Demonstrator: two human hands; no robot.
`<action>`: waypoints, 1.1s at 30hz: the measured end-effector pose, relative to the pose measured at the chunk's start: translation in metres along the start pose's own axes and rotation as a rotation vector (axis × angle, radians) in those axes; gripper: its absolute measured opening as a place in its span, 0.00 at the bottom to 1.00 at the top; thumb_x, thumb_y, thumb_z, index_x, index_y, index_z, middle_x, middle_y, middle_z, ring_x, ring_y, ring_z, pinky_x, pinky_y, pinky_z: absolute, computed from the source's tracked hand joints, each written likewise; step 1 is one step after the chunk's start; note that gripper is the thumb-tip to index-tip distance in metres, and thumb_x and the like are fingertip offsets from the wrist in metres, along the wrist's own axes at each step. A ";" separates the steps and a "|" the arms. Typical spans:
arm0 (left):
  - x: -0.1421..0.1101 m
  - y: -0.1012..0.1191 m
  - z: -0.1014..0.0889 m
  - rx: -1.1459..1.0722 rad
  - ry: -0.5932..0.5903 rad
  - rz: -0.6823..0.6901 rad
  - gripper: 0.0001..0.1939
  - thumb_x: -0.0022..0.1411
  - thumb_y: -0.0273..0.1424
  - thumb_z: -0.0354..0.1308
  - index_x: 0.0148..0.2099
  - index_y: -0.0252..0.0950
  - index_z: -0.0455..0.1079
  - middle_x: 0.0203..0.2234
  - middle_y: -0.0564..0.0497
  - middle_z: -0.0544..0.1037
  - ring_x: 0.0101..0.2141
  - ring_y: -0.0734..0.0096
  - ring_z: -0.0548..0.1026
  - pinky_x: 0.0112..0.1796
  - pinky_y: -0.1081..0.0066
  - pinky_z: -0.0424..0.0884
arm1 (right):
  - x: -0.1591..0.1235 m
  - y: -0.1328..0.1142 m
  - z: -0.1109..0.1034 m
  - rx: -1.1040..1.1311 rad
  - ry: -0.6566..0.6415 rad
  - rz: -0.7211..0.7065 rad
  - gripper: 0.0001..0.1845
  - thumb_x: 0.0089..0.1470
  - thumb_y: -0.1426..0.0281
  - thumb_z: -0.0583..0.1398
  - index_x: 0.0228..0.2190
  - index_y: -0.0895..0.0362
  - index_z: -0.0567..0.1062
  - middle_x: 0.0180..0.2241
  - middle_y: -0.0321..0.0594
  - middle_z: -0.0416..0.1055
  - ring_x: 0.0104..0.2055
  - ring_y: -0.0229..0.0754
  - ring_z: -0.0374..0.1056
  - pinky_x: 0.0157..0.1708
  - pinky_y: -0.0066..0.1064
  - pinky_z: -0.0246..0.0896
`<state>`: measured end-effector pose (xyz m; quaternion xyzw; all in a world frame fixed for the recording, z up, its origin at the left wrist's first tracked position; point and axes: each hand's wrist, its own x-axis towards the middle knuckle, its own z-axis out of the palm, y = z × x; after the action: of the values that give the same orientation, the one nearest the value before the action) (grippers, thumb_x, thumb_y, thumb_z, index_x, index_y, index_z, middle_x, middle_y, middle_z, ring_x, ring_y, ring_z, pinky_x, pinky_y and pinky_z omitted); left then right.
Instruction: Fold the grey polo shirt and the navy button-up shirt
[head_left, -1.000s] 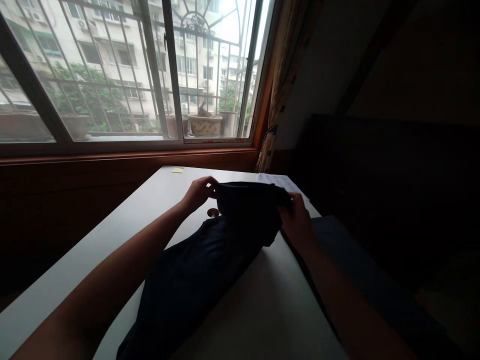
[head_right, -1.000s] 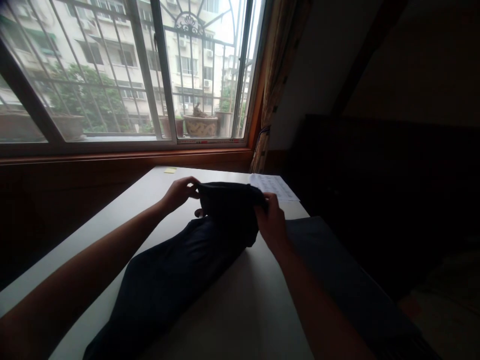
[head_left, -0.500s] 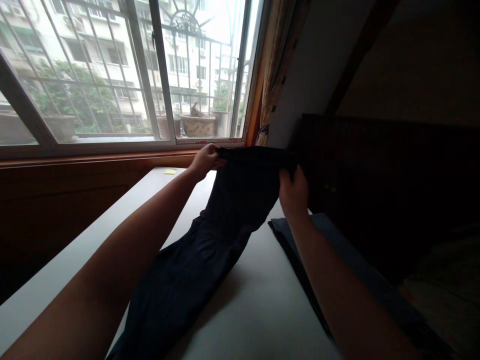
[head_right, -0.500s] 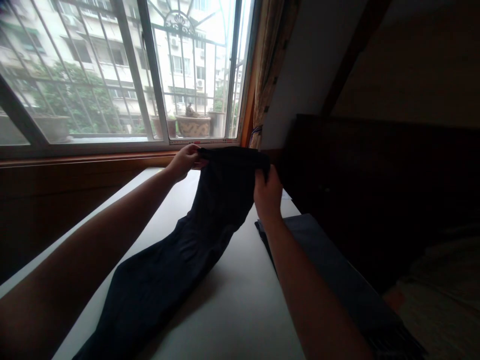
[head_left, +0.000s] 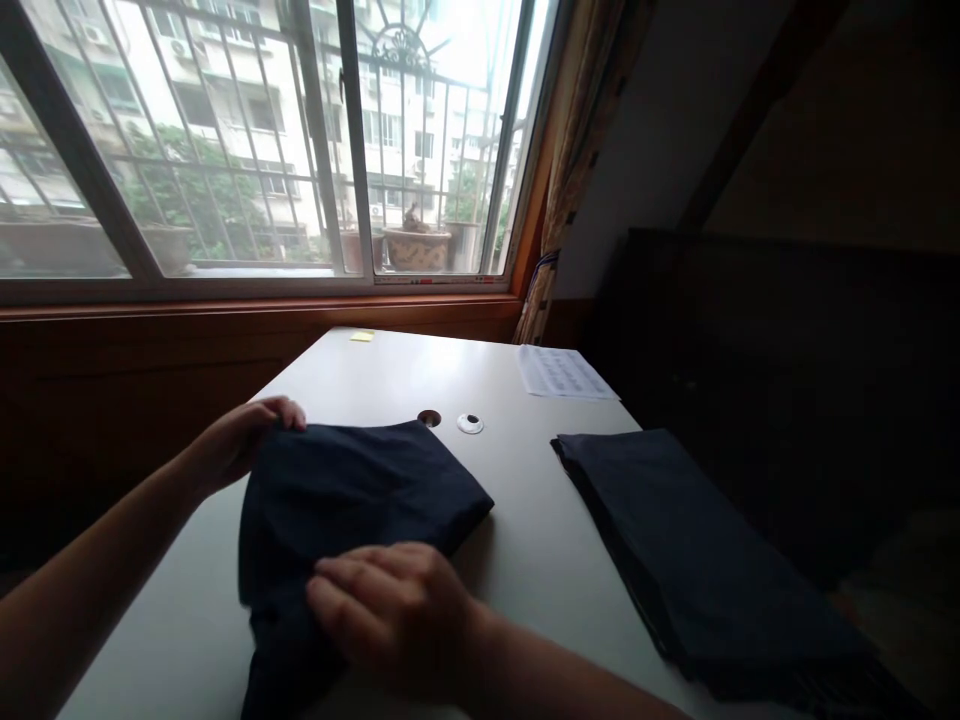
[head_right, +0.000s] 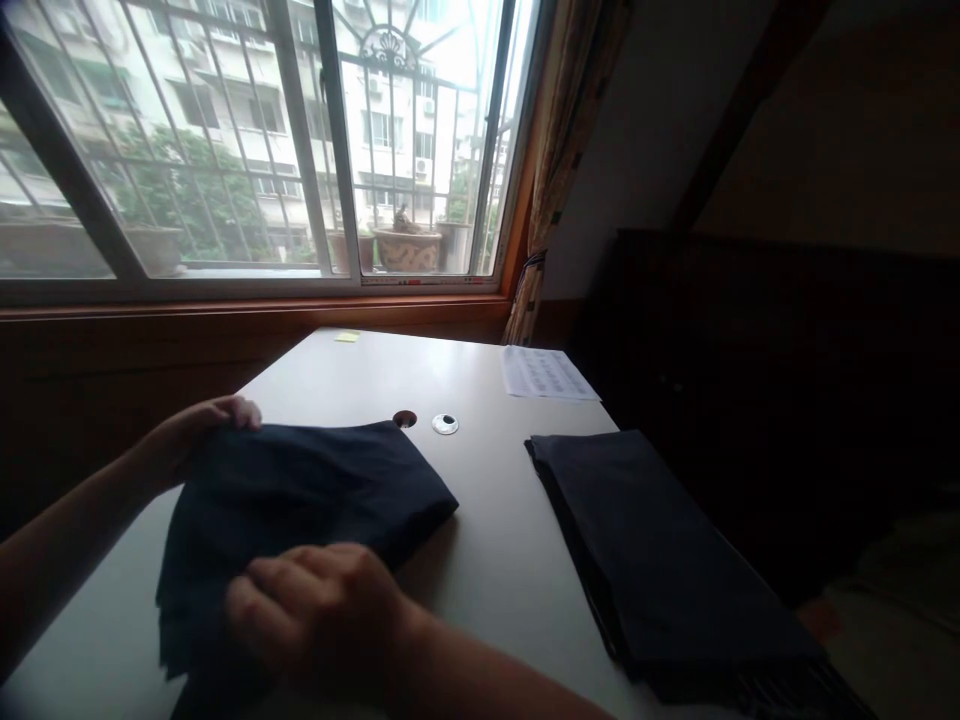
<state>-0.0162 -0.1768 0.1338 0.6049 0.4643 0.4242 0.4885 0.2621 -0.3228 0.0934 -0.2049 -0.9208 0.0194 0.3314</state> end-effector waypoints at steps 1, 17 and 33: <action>-0.016 -0.015 -0.005 -0.039 -0.055 -0.044 0.16 0.58 0.44 0.55 0.28 0.36 0.67 0.31 0.48 0.74 0.34 0.63 0.72 0.32 0.68 0.72 | -0.006 -0.008 0.020 -0.004 -0.057 -0.016 0.14 0.65 0.69 0.54 0.50 0.50 0.71 0.47 0.40 0.78 0.46 0.43 0.75 0.40 0.32 0.72; 0.004 -0.077 0.022 0.858 -0.144 0.079 0.37 0.62 0.61 0.47 0.58 0.38 0.71 0.57 0.40 0.71 0.56 0.47 0.71 0.55 0.52 0.70 | -0.106 0.101 -0.026 -0.331 -0.097 0.340 0.22 0.57 0.77 0.61 0.53 0.54 0.71 0.54 0.47 0.70 0.54 0.51 0.66 0.53 0.46 0.66; 0.080 -0.109 0.153 1.248 -0.439 0.454 0.30 0.74 0.46 0.38 0.73 0.44 0.45 0.72 0.49 0.44 0.70 0.47 0.38 0.63 0.35 0.39 | -0.150 0.094 -0.028 -0.195 -0.161 0.209 0.17 0.57 0.78 0.58 0.47 0.55 0.76 0.46 0.45 0.77 0.46 0.48 0.70 0.46 0.42 0.69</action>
<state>0.1320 -0.1191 0.0059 0.9262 0.3738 0.0378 0.0317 0.4185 -0.2983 0.0084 -0.3284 -0.9156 -0.0191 0.2313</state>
